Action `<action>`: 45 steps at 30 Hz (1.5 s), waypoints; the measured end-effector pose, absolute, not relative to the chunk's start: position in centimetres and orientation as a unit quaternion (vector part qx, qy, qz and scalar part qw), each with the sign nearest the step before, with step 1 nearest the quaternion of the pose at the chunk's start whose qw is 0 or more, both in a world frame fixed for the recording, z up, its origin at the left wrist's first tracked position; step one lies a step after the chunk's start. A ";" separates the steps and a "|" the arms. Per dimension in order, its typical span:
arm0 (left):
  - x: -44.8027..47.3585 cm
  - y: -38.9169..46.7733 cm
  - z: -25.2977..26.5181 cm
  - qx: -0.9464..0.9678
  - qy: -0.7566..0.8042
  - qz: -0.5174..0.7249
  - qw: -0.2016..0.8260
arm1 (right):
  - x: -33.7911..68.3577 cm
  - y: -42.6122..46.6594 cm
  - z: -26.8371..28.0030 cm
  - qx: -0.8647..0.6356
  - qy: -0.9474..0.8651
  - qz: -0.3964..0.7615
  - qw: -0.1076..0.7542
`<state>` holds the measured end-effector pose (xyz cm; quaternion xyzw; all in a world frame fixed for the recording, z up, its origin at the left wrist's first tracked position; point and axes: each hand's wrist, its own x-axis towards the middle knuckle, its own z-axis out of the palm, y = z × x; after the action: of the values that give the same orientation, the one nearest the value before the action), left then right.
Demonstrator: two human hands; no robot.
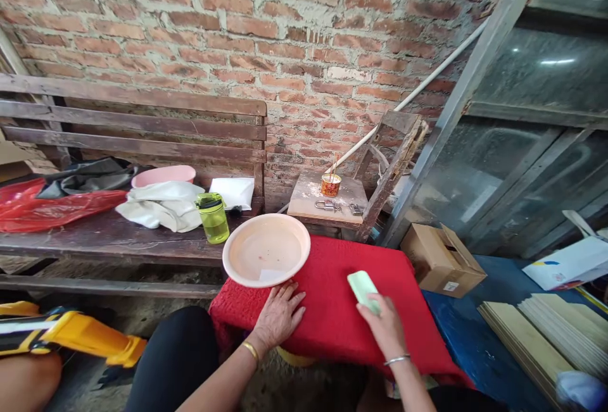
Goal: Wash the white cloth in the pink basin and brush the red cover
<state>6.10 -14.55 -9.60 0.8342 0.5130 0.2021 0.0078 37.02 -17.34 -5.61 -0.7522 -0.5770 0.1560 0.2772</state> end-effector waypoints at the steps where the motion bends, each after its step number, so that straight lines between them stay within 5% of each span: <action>1: 6.1 -14.6 -9.5 0.835 0.514 0.197 0.005 | 35.0 -17.5 -5.8 -0.720 -0.617 0.160 0.275; 5: 5.9 -14.5 -9.4 0.837 0.517 0.179 -0.007 | 32.4 -18.0 -5.9 -0.685 -0.677 0.128 0.235; 15: 5.9 -14.3 -9.1 0.838 0.520 0.165 0.004 | 47.6 -20.6 -5.6 -0.880 -0.458 0.049 0.117; 25: 5.7 -14.2 -8.8 0.840 0.518 0.159 -0.002 | 33.4 -20.5 -6.2 -0.677 -0.694 0.113 0.216; 36: 5.6 -14.0 -9.1 0.841 0.517 0.157 0.004 | 46.6 -21.5 -5.3 -0.868 -0.473 0.030 0.148; 41: 5.6 -14.0 -9.1 0.840 0.517 0.162 0.010 | 37.4 -21.4 -5.7 -0.716 -0.629 0.148 0.264; 45: 5.5 -13.9 -9.1 0.841 0.517 0.160 0.012 | 32.2 -21.4 -6.3 -0.631 -0.706 0.181 0.266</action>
<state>5.47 -13.89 -9.12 0.8405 0.5174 0.1600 0.0115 32.21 -21.37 -6.30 -0.6309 -0.7060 0.1806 0.2662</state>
